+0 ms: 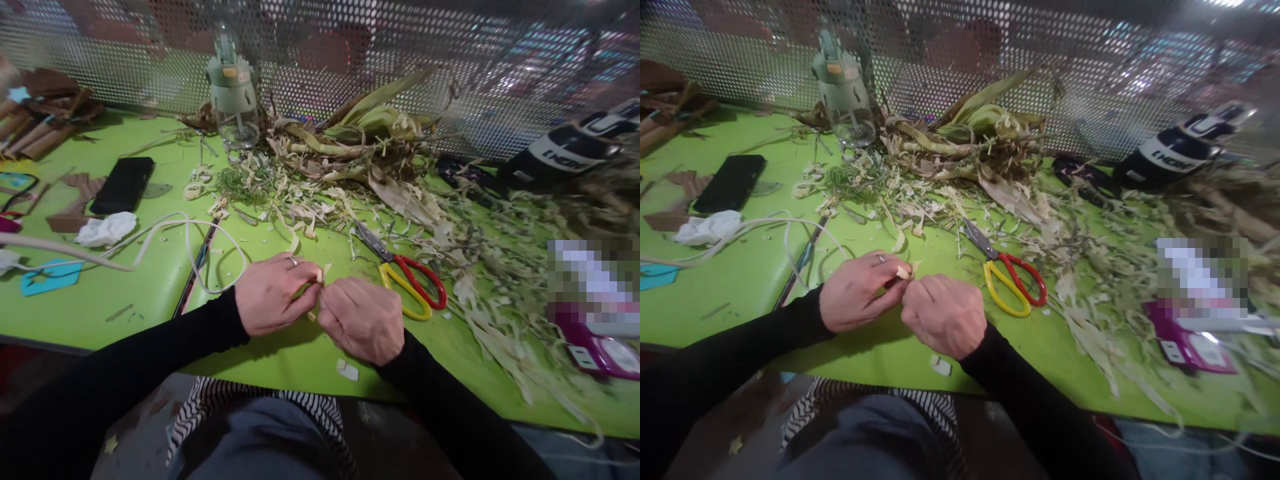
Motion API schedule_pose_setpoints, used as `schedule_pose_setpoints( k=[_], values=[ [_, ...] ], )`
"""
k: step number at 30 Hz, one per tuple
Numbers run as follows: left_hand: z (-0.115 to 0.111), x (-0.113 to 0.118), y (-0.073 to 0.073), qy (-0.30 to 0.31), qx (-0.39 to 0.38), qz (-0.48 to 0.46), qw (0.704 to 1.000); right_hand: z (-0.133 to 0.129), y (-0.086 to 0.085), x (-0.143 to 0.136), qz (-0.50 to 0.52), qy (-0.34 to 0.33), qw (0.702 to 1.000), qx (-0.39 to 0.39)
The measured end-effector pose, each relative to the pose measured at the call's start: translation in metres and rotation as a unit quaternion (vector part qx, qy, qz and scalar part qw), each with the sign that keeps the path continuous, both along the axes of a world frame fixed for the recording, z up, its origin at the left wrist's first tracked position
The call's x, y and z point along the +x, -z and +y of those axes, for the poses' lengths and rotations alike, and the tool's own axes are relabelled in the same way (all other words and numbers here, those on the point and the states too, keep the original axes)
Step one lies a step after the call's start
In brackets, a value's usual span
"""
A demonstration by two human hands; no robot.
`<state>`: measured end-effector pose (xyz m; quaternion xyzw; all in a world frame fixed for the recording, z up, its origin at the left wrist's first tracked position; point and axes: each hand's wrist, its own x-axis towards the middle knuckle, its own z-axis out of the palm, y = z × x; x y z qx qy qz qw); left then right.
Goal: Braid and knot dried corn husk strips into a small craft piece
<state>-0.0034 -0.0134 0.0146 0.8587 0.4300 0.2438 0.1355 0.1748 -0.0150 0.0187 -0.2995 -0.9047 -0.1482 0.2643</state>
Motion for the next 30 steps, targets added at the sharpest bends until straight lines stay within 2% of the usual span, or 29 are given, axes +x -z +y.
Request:
schedule_pose_setpoints(
  k=[2, 4, 7, 10, 12, 15, 20, 23, 25, 30],
  values=[
    [0.002, -0.001, -0.001, 0.003, -0.024, -0.026, 0.999, 0.001, 0.0, 0.001, 0.014, -0.01, 1.0, -0.023],
    [0.007, -0.003, -0.004, 0.024, -0.067, -0.058, 0.996, 0.005, -0.001, 0.003, 0.055, -0.011, 0.994, -0.095],
    [0.013, -0.006, -0.008, 0.081, -0.144, -0.112, 0.98, 0.014, -0.005, 0.008, 0.157, 0.021, 0.955, -0.249],
    [0.016, -0.006, -0.008, 0.12, -0.195, -0.141, 0.963, 0.021, -0.009, 0.011, 0.174, 0.016, 0.924, -0.341],
    [0.016, -0.005, -0.006, 0.139, -0.212, -0.145, 0.956, 0.022, -0.01, 0.011, 0.156, -0.019, 0.921, -0.357],
    [0.014, -0.005, -0.004, 0.158, -0.237, -0.161, 0.945, 0.021, -0.01, 0.009, 0.163, -0.053, 0.93, -0.325],
    [0.005, -0.005, -0.009, 0.166, -0.265, -0.209, 0.926, 0.013, -0.012, 0.007, 0.209, -0.03, 0.936, -0.28],
    [0.0, -0.003, -0.011, 0.165, -0.26, -0.209, 0.928, 0.013, -0.008, 0.004, 0.232, -0.033, 0.93, -0.282],
    [-0.001, 0.0, -0.01, 0.15, -0.249, -0.199, 0.936, 0.015, -0.005, 0.004, 0.246, -0.027, 0.916, -0.317],
    [0.007, 0.004, -0.006, 0.087, -0.211, -0.216, 0.949, 0.025, -0.002, 0.008, 0.262, 0.005, 0.843, -0.47]
  ],
)
